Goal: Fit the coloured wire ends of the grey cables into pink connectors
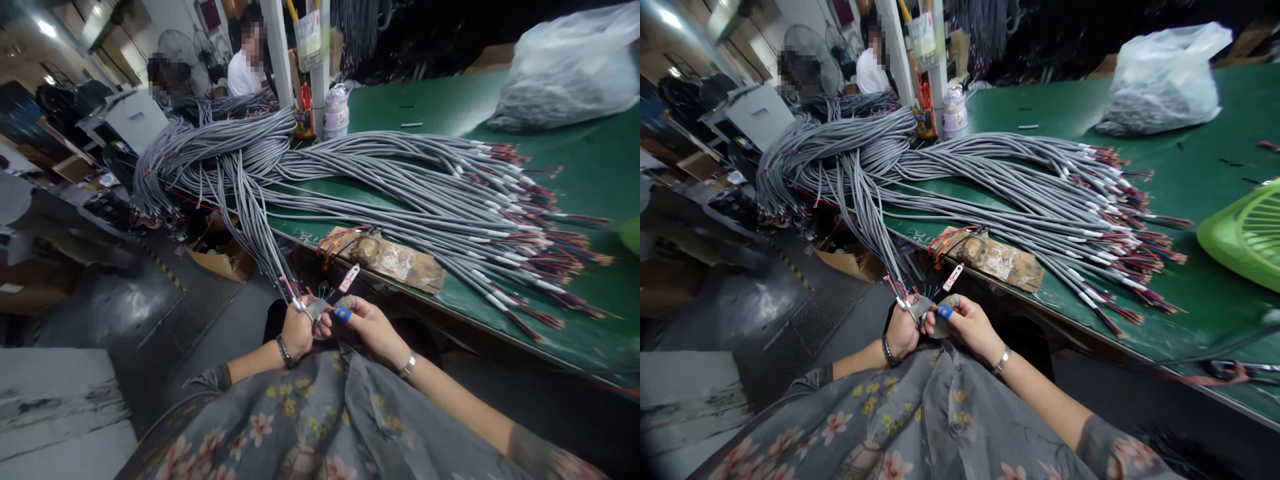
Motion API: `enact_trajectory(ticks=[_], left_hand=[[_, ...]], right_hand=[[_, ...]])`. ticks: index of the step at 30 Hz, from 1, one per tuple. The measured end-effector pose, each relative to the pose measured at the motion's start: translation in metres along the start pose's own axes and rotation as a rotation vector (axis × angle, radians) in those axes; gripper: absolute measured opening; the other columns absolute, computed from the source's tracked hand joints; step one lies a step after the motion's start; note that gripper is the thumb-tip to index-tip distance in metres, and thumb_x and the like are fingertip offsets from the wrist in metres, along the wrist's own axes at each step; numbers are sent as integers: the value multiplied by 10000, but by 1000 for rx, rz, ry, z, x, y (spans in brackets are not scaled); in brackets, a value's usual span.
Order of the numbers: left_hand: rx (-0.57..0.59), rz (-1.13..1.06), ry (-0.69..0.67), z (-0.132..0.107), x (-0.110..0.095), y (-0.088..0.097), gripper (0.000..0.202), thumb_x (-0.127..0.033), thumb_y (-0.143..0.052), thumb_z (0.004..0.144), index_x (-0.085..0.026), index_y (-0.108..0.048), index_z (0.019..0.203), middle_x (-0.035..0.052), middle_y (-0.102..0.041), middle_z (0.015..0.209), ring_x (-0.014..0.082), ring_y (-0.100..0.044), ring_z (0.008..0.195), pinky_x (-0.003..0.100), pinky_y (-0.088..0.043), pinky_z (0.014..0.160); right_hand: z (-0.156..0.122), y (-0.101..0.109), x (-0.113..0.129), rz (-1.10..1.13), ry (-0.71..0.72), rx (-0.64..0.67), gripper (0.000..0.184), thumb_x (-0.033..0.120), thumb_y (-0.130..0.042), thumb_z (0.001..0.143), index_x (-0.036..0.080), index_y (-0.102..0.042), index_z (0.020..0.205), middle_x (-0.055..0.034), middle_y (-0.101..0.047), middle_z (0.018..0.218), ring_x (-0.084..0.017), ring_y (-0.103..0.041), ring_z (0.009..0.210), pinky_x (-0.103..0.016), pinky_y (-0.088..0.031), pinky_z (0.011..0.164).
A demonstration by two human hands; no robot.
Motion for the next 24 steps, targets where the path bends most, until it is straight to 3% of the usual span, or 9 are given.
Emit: enact_trajectory(ticks=[4,9,17,24], left_hand=[[-9,2,19,-1,1,1,409,-544,-669,578,-167,-520,634,-17,-550,430,88,-487,322,185,-249,330],[-1,15,21,-2,2,-1,423,-538,-696,555,-172,-498,629,-27,-547,425,73,-455,299,176,-255,328],[42,86,-3,-1,6,-4,411,-534,-687,600,-171,-496,581,-8,-563,435,80,-488,324,171,-276,334],[0,15,-13,-1,2,-3,413,-533,-691,584,-176,-485,615,-22,-551,425,82,-469,302,178,-266,329]], right_hand=[[1,-1,-3,-48,-4,40,434,536,-805,515,185,-568,612,46,-481,508,-89,-393,483,-256,-337,505],[8,8,-5,-23,-15,-51,425,537,-779,547,180,-563,627,47,-491,509,-81,-394,476,-242,-319,495],[14,3,-8,5,-5,-61,310,396,-764,567,195,-529,588,55,-473,477,-80,-382,442,-238,-277,467],[11,4,-7,49,-15,-80,235,336,-732,568,187,-550,568,53,-472,477,-84,-384,462,-248,-280,495]])
Point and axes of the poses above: each hand's wrist, its own z-axis towards the middle knuckle, its own y-axis out of the back of the hand, x = y × z, the point moved 9 cm from there along z, towards the middle knuckle
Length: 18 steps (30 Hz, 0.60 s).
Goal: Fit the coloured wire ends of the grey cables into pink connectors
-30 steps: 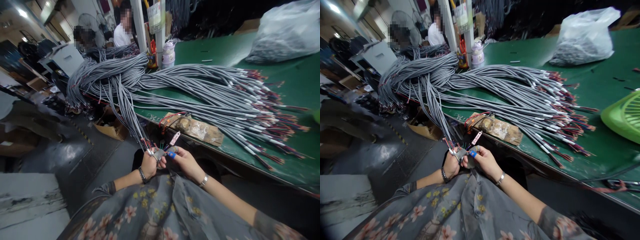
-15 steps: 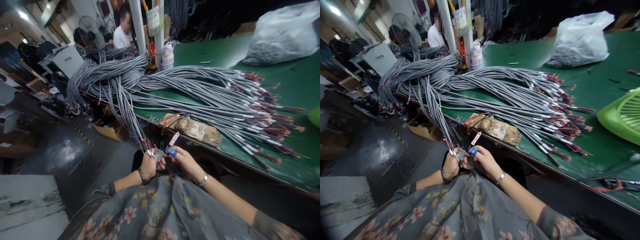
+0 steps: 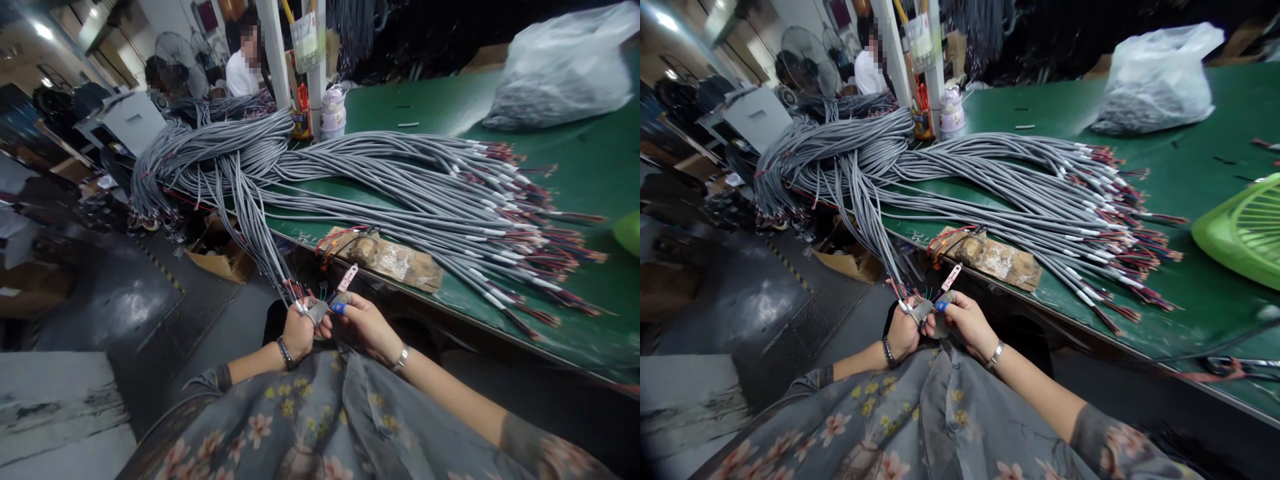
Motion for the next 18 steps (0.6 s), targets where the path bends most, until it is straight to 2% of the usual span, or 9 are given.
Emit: enact_trajectory(ticks=[7,13,18], left_hand=[[-26,-47,60,0,0,3,402,-507,-700,531,-179,-481,611,-25,-542,408,84,-464,295,177,-262,316],[11,-25,75,0,0,0,418,-524,-705,521,-178,-485,604,-20,-548,421,78,-458,298,178,-268,317],[50,28,38,0,1,-2,410,-538,-681,569,-176,-487,567,-7,-546,418,83,-469,307,179,-274,320]], right_hand=[[-2,5,0,-55,-2,22,287,390,-771,543,177,-582,576,43,-492,510,-84,-361,496,-251,-271,507],[0,6,0,18,-48,20,412,517,-784,535,188,-569,657,49,-491,535,-94,-402,509,-256,-331,522],[3,-1,6,-69,-35,36,491,594,-776,503,188,-510,578,57,-460,482,-81,-375,468,-251,-299,496]])
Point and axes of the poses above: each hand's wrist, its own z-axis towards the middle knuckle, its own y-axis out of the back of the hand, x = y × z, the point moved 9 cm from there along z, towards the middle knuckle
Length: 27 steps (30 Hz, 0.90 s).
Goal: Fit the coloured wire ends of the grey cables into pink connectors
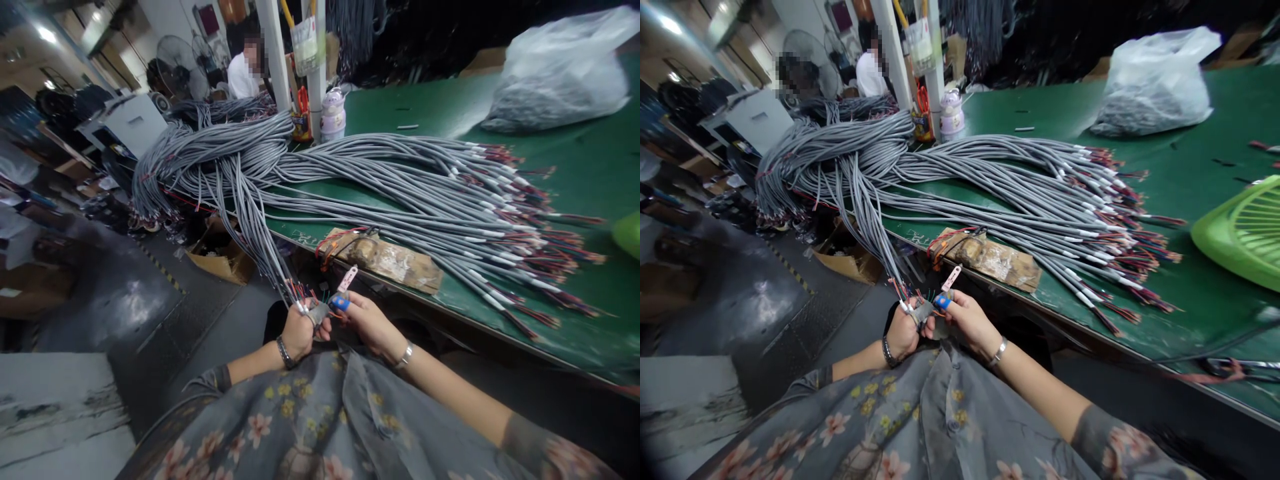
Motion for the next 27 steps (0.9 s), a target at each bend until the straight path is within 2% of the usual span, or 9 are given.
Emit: enact_trajectory(ticks=[3,9,14,20,24,27], left_hand=[[18,50,-28,1,2,1,402,-524,-680,597,-177,-484,546,-6,-548,418,76,-470,314,176,-286,330],[6,91,-65,3,5,4,404,-534,-678,627,-173,-506,566,-2,-571,446,84,-492,333,180,-308,345],[-14,72,-71,2,4,5,409,-534,-683,636,-174,-510,548,3,-563,436,89,-490,333,184,-304,347],[75,116,-36,-1,5,-4,424,-543,-687,628,-167,-523,522,17,-574,449,78,-479,335,187,-315,356],[-13,44,-32,1,5,4,409,-538,-697,605,-177,-509,573,-4,-566,435,84,-474,323,185,-309,347],[-24,39,-31,2,5,5,413,-543,-689,606,-176,-501,572,-3,-567,432,87,-479,322,182,-302,342]], right_hand=[[1,-2,-2,-34,-11,3,514,625,-759,496,193,-484,541,56,-454,464,-81,-371,445,-253,-286,475],[-3,1,-8,-3,-15,8,446,545,-801,499,181,-563,600,45,-513,495,-76,-394,454,-246,-306,477],[-7,1,-2,25,25,-15,442,524,-837,459,179,-614,623,27,-562,522,-83,-419,469,-252,-326,487],[-6,-7,2,75,17,14,455,556,-822,462,196,-592,618,35,-543,484,-89,-412,433,-257,-318,464],[-2,2,-3,31,20,-43,455,528,-838,440,180,-614,628,31,-555,524,-81,-405,457,-248,-301,465],[-2,5,-8,25,-1,-44,443,513,-838,446,176,-611,620,37,-537,529,-77,-386,459,-251,-296,466]])
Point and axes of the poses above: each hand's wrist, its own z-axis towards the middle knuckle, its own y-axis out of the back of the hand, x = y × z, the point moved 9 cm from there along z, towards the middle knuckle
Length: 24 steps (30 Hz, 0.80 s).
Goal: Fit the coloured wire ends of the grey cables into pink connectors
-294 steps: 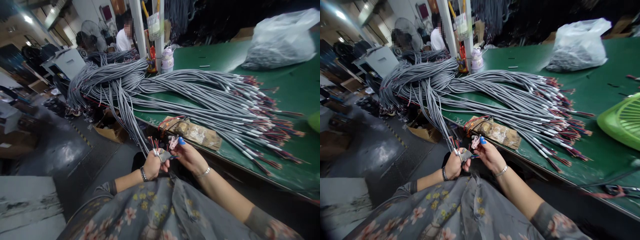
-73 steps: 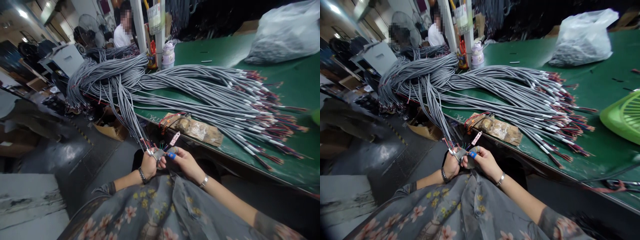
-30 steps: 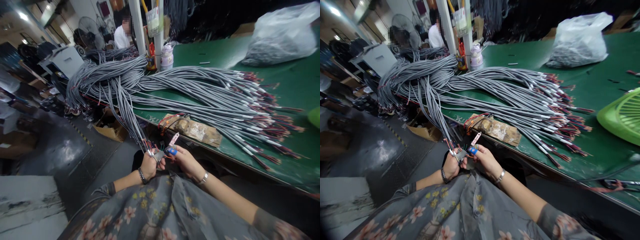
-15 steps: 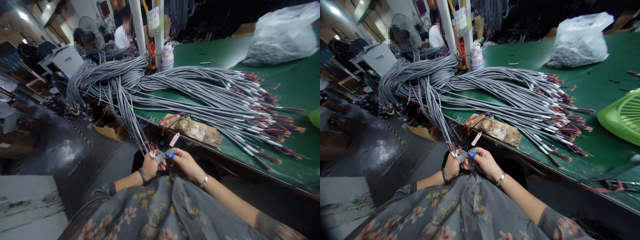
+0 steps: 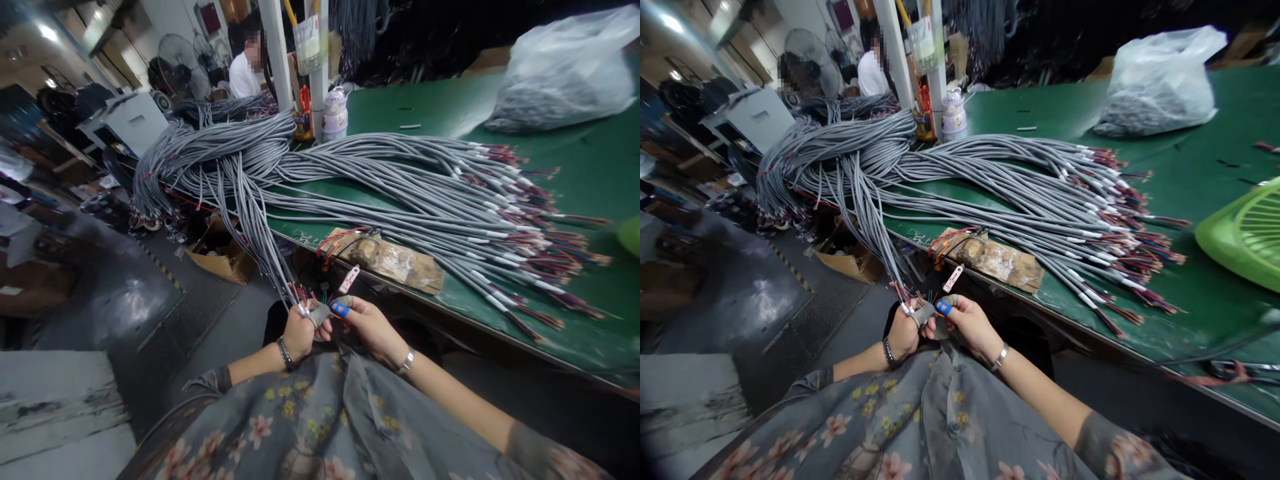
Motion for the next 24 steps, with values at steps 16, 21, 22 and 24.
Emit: enact_trajectory(ticks=[16,21,22,24], left_hand=[[5,11,8,-1,0,-1,403,-531,-690,607,-178,-498,585,-10,-564,436,81,-479,321,178,-295,336],[-13,-33,22,-2,-1,-1,422,-545,-705,571,-172,-512,622,-20,-561,439,79,-464,311,179,-292,332],[-17,-44,24,-2,-2,-1,429,-549,-706,563,-174,-508,621,-23,-556,434,77,-456,306,179,-288,329],[-24,-57,27,-2,-2,-1,432,-551,-706,559,-176,-499,619,-29,-546,428,74,-448,303,179,-286,327]], right_hand=[[0,-1,3,10,35,3,404,486,-830,484,187,-608,642,31,-538,551,-83,-382,470,-248,-294,473],[-1,0,2,23,35,-11,381,466,-823,494,182,-601,618,23,-551,553,-86,-393,477,-250,-296,480],[-2,0,2,37,30,-13,375,456,-826,490,182,-600,610,24,-547,548,-87,-394,479,-250,-297,481],[-4,-1,0,63,8,-9,357,437,-827,491,185,-598,597,32,-525,522,-89,-390,480,-249,-299,483]])
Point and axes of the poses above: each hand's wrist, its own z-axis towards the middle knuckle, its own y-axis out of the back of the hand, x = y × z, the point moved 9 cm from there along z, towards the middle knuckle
